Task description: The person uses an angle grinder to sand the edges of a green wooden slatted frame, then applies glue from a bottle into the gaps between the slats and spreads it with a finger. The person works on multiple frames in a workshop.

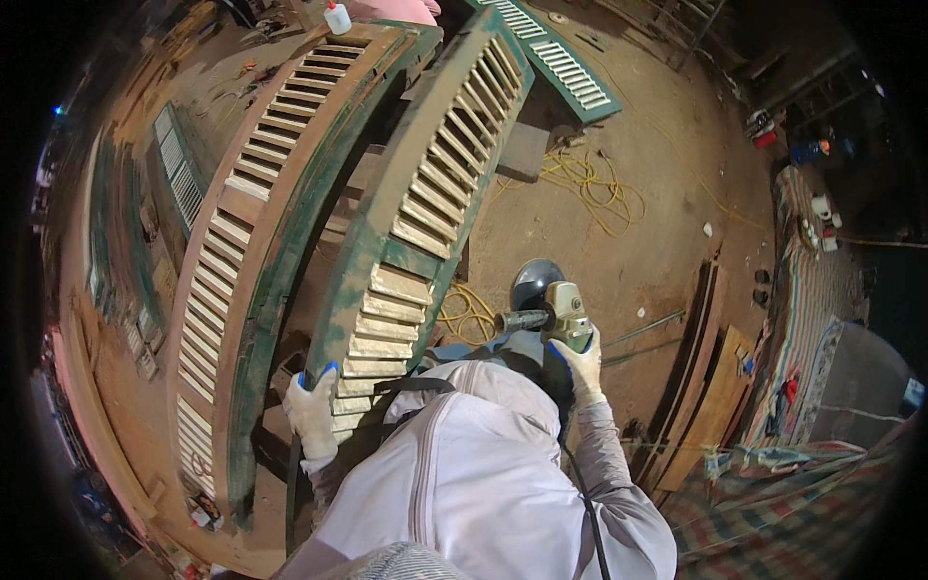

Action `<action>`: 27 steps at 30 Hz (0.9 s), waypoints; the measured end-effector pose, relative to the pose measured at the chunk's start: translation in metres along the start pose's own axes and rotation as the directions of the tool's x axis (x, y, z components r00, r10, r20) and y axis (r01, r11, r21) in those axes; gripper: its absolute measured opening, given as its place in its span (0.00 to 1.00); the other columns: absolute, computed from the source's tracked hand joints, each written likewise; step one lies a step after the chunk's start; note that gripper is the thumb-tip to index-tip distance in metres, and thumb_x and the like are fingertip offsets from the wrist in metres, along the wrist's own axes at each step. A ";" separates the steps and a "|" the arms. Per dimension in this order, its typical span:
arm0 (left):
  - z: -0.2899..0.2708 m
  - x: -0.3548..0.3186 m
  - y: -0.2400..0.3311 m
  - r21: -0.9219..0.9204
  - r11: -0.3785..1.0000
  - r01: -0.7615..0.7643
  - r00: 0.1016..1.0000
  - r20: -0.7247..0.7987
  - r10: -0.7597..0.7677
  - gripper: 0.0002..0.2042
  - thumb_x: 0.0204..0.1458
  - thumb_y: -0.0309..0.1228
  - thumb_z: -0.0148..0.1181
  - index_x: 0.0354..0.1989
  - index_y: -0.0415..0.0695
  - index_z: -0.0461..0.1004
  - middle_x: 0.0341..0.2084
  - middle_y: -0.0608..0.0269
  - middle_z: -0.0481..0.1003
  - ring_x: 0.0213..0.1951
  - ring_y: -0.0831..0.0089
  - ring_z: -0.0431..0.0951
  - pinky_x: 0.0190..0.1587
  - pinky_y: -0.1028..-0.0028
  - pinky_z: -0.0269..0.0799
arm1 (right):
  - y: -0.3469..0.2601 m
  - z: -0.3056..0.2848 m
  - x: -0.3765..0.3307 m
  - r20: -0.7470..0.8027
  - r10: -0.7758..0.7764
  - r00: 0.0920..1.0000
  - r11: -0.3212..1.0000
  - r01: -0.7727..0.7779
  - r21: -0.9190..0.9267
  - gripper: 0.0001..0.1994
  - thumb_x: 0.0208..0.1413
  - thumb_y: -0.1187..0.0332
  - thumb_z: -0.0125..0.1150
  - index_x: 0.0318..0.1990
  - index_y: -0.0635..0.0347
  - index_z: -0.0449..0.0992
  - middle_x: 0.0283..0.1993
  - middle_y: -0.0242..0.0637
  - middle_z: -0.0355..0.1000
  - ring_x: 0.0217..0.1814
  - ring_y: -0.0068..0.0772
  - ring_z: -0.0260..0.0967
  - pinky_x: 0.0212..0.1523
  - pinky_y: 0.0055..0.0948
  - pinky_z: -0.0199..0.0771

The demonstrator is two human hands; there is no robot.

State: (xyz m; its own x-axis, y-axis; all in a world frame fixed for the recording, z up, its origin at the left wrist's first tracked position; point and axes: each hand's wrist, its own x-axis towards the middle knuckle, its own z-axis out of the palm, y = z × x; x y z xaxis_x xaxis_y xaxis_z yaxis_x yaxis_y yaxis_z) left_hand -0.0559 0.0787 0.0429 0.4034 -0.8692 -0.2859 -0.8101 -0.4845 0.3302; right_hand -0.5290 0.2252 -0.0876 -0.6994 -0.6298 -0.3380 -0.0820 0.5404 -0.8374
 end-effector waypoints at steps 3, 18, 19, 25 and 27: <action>0.009 -0.045 0.006 0.022 0.999 -0.045 0.997 -0.067 0.046 0.38 0.38 0.61 0.76 0.48 0.39 0.79 0.38 0.44 0.80 0.45 0.45 0.79 0.49 0.52 0.74 | -0.003 0.006 0.017 0.042 0.016 0.999 1.000 -0.017 0.015 0.45 0.41 0.59 0.85 0.67 0.62 0.66 0.60 0.45 0.74 0.61 0.36 0.71 0.61 0.35 0.72; 0.074 -0.131 -0.008 0.368 0.904 -0.218 0.870 -0.346 0.351 0.39 0.32 0.67 0.75 0.48 0.51 0.80 0.38 0.56 0.80 0.35 0.50 0.81 0.37 0.54 0.78 | -0.010 -0.044 0.129 0.252 -0.081 0.964 0.992 0.103 -0.079 0.39 0.44 0.61 0.84 0.63 0.63 0.69 0.55 0.40 0.75 0.55 0.32 0.72 0.58 0.32 0.72; 0.070 -0.133 -0.003 0.344 0.929 -0.136 0.892 -0.366 0.267 0.38 0.33 0.67 0.75 0.48 0.52 0.80 0.40 0.55 0.80 0.37 0.49 0.81 0.40 0.53 0.78 | -0.007 -0.050 0.137 0.277 -0.092 0.957 0.993 0.110 -0.051 0.39 0.44 0.61 0.84 0.63 0.63 0.69 0.55 0.40 0.75 0.55 0.32 0.72 0.57 0.32 0.72; 0.073 -0.135 0.000 0.311 0.948 -0.067 0.905 -0.382 0.189 0.37 0.37 0.69 0.71 0.49 0.53 0.81 0.41 0.57 0.80 0.41 0.52 0.81 0.43 0.54 0.76 | 0.007 -0.071 0.181 0.336 -0.206 0.919 0.968 0.241 -0.065 0.31 0.50 0.71 0.79 0.60 0.60 0.70 0.52 0.34 0.74 0.50 0.26 0.73 0.51 0.27 0.79; 0.077 -0.137 -0.001 0.357 0.934 -0.014 0.893 -0.416 0.172 0.38 0.37 0.71 0.69 0.51 0.55 0.80 0.42 0.59 0.80 0.42 0.55 0.81 0.44 0.55 0.76 | 0.016 -0.069 0.186 0.352 -0.202 0.914 0.967 0.244 -0.077 0.31 0.50 0.71 0.79 0.60 0.60 0.70 0.52 0.34 0.74 0.50 0.26 0.73 0.51 0.27 0.79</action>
State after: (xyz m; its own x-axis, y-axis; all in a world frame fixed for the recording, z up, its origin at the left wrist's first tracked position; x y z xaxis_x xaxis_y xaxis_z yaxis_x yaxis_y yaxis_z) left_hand -0.1436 0.2057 0.0123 0.3978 -0.9004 0.1763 -0.9140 -0.4056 -0.0091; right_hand -0.7098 0.1550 -0.1339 -0.3727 -0.8812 -0.2907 -0.3043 0.4121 -0.8588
